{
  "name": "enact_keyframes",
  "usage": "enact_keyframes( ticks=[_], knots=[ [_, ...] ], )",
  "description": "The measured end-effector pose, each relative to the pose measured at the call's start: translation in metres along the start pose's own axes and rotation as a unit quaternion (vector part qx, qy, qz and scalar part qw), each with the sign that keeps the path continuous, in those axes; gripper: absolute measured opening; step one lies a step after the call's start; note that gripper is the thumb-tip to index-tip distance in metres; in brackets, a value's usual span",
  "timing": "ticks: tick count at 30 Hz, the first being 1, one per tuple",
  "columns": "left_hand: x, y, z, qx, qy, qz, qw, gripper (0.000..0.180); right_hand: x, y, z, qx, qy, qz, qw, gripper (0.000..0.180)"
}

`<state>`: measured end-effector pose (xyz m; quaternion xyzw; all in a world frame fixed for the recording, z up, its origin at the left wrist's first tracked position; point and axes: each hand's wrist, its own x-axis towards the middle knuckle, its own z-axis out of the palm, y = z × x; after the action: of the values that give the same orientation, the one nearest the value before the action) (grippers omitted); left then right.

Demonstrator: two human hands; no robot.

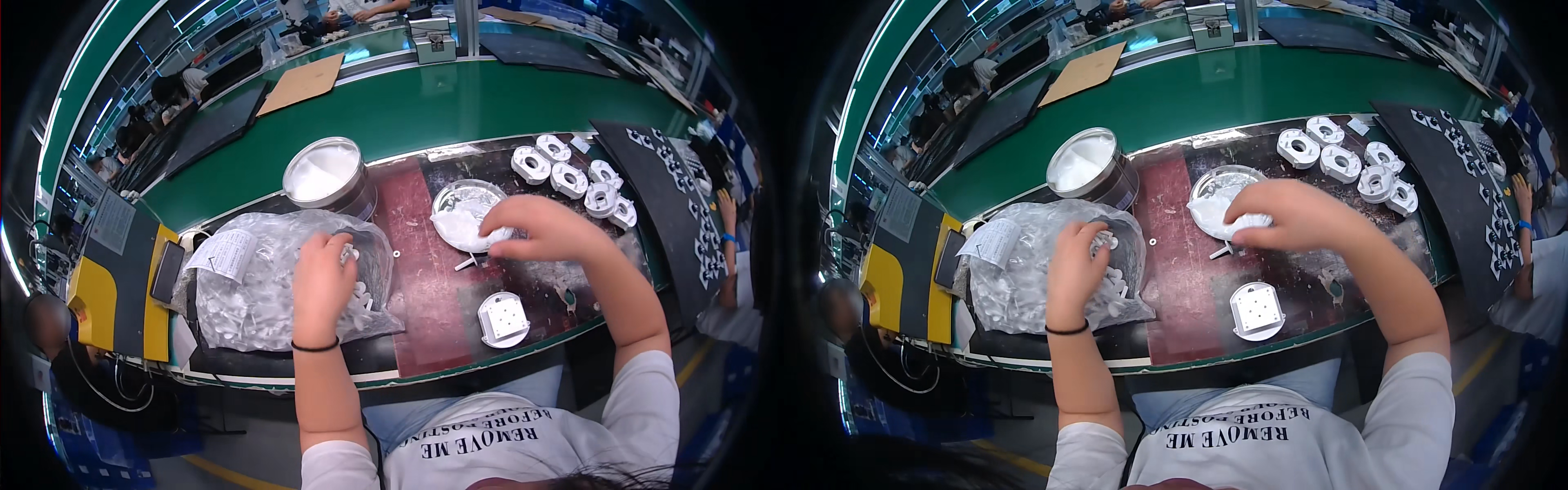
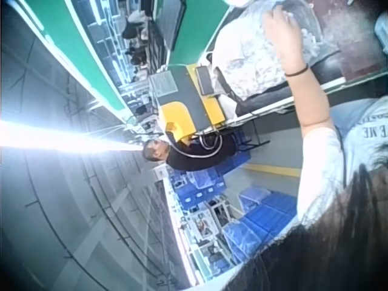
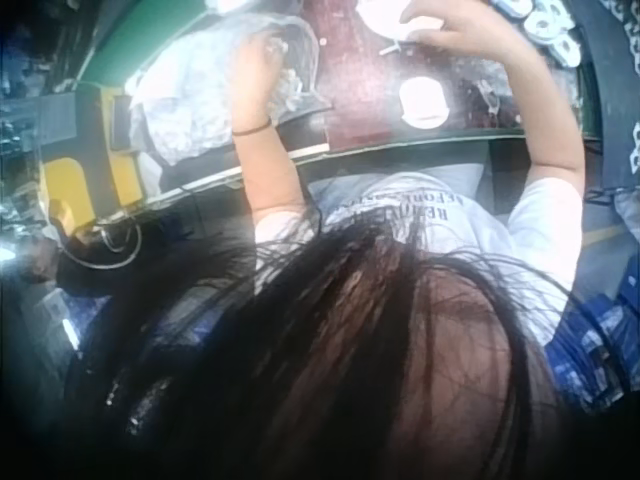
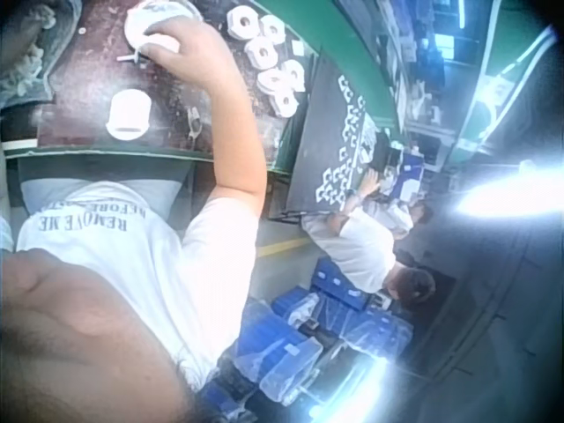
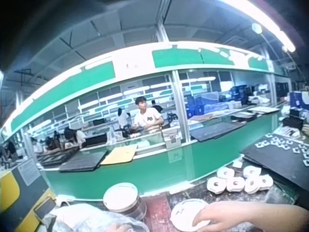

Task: The person assembles white plastic components at a factory workstation. They repeatedly pick up small cylindrical pieces, apply a white substance from a container, and insert them into larger circular housings. The person handles the parts one at a time, placing the finished units on the table.

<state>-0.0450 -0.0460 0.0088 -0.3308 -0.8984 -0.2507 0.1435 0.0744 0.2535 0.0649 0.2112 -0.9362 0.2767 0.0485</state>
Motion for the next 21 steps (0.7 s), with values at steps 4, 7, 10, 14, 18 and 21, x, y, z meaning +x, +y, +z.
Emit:
enact_keyframes(
  ticks=[4,7,10,14,18,21],
  knots=[
    [0.006,-0.015,0.01,0.049,-0.036,-0.048,0.997,0.013,0.006,-0.022,0.006,0.056,-0.02,-0.084,0.995,0.022],
    [0.008,-0.01,0.011,0.036,-0.024,-0.076,0.996,0.01,0.005,-0.027,0.008,0.077,-0.003,-0.08,0.994,0.019],
    [0.008,0.004,0.002,0.002,0.016,-0.083,0.996,0.009,0.002,-0.027,0.008,0.053,0.025,-0.067,0.996,0.019],
    [0.006,0.029,-0.006,-0.082,0.061,-0.089,0.991,0.008,-0.003,-0.023,0.009,0.07,0.028,-0.018,0.997,0.02],
    [-0.005,0.071,0.013,-0.168,0.183,0.154,0.956,0.012,0.001,-0.029,0.024,0.068,0.033,0.015,0.997,0.023],
    [-0.012,0.088,0.026,-0.189,0.187,0.265,0.927,0.019,0.006,-0.037,0.039,0.082,0.038,0.03,0.995,0.024]
  ],
)
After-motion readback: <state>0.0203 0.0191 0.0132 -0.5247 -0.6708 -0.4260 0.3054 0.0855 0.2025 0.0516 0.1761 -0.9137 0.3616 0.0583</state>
